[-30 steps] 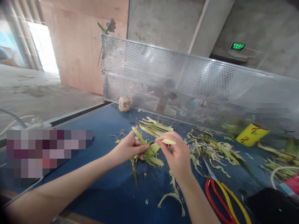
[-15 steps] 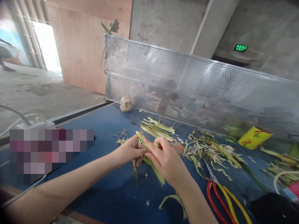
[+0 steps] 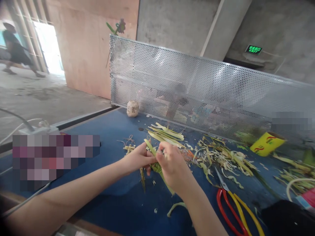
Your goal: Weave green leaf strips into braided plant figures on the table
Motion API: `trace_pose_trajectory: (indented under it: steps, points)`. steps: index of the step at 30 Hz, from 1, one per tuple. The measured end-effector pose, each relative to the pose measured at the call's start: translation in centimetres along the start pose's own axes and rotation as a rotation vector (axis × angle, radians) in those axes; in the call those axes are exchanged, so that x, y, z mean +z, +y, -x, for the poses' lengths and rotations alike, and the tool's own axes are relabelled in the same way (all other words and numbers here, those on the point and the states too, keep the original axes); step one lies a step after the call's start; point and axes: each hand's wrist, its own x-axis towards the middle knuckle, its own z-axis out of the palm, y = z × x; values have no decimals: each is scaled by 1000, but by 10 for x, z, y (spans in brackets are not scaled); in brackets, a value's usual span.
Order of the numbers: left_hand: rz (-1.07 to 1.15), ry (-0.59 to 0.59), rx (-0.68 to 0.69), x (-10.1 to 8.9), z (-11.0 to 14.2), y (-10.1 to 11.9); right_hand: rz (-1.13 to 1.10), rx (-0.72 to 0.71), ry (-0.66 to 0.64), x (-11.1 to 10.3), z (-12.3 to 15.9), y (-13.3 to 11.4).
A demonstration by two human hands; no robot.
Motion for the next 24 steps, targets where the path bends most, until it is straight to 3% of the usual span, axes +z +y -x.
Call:
trace_pose_trajectory:
  steps: [5, 10, 11, 15, 18, 19, 21, 24]
  points:
    - [24, 13, 9, 0, 1, 3, -162, 27, 40, 6, 1, 0]
    - [19, 41, 19, -8, -3, 1, -244, 196, -124, 0, -3, -6]
    - [1, 33, 44, -9, -4, 0, -218, 231, -101, -1, -3, -7]
    - [-70, 75, 112, -11, -7, -3, -123, 395, 261, 2, 2, -5]
    - [-85, 87, 167, -12, -6, -1, -133, 639, 466, 3, 5, 4]
    - [-85, 74, 188, -12, -6, 1, -169, 726, 470, 2, 6, 8]
    - [-76, 35, 207, -12, -5, 3, -339, 834, 348, 0, 7, 17]
    - [-54, -9, 184, -11, -5, 5, -608, 818, 123, -4, 10, 26]
